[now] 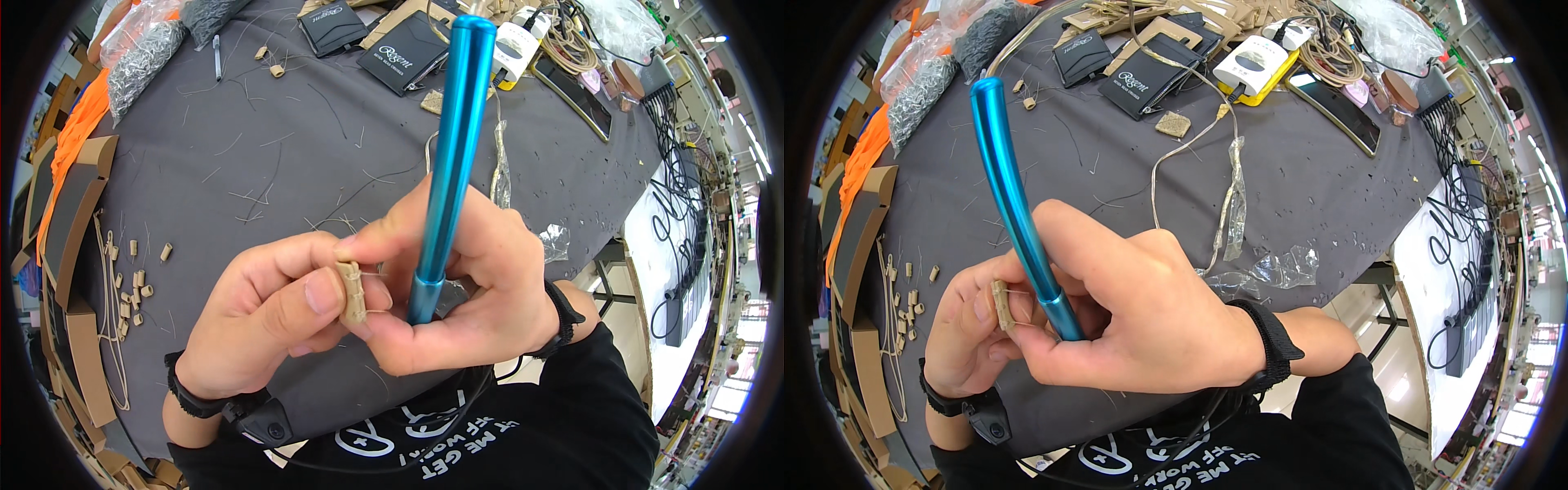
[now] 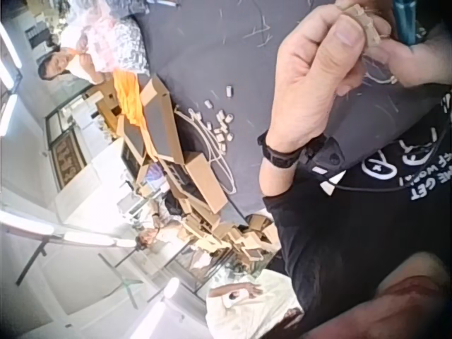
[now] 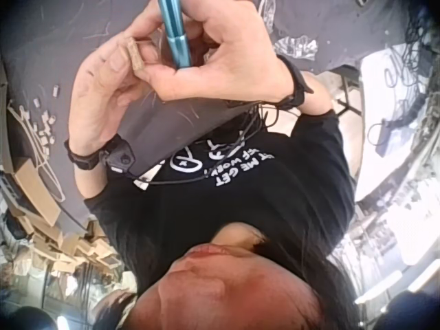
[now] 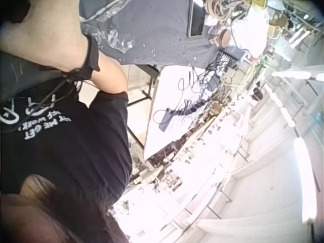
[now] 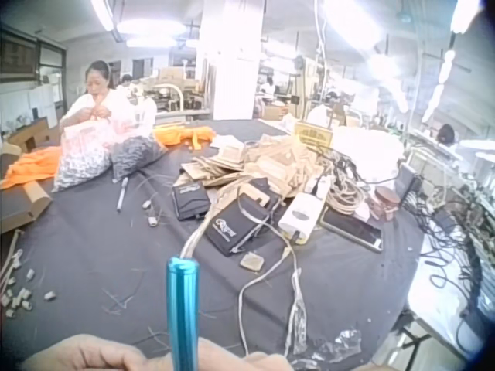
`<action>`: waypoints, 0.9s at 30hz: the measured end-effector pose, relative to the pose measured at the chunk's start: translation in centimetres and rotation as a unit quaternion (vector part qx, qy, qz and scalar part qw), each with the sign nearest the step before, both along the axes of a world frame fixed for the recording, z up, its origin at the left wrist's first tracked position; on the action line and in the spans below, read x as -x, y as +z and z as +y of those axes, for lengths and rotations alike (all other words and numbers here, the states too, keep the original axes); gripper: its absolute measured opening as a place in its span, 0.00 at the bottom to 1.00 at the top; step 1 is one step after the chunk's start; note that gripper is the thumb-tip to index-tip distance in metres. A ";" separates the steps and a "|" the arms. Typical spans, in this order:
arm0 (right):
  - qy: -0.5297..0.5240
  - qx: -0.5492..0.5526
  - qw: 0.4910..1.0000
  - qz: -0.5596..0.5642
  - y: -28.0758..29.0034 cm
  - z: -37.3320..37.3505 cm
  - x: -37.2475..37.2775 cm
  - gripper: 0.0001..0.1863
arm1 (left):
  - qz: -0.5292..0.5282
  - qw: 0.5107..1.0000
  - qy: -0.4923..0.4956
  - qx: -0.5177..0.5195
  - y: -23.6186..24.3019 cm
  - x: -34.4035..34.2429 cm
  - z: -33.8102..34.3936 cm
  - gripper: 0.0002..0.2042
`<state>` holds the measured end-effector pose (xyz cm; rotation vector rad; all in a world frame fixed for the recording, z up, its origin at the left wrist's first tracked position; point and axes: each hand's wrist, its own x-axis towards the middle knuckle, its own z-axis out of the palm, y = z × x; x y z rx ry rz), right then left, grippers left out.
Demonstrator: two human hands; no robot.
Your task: The person uses a blue pen-like tool to manipulate a small beige cylindrical object with a wire attached. They repeatedly insert the tool into the object and pull the wire, seemingly attempting to repair or adjust the connection. The task is performed continuously on the same object throughout the clip.
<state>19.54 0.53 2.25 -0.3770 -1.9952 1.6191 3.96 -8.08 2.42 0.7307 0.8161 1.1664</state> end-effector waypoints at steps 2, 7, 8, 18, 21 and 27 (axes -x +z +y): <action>-0.004 0.008 1.000 0.010 0.1 0.0 0.0 0.20 | 0.045 0.999 0.026 0.000 0.2 -0.1 0.1 0.12; -0.032 -0.021 0.998 0.049 0.7 0.3 -0.1 0.18 | 0.126 0.986 0.098 -0.045 0.3 -0.3 0.1 0.11; -0.035 -0.034 0.998 0.046 0.6 0.3 0.0 0.15 | 0.177 0.977 0.117 -0.036 0.9 -0.6 0.0 0.13; -0.057 -0.047 0.997 0.001 0.6 0.3 -0.1 0.09 | 0.365 0.920 0.126 -0.061 2.0 -0.1 -0.5 0.12; -0.061 -0.059 0.996 -0.002 0.5 0.4 0.0 0.08 | 0.381 0.914 0.119 -0.074 1.9 0.1 -0.5 0.11; -0.074 -0.087 0.993 -0.031 0.2 0.4 0.3 0.07 | 0.383 0.912 0.120 -0.080 1.1 0.1 -0.3 0.11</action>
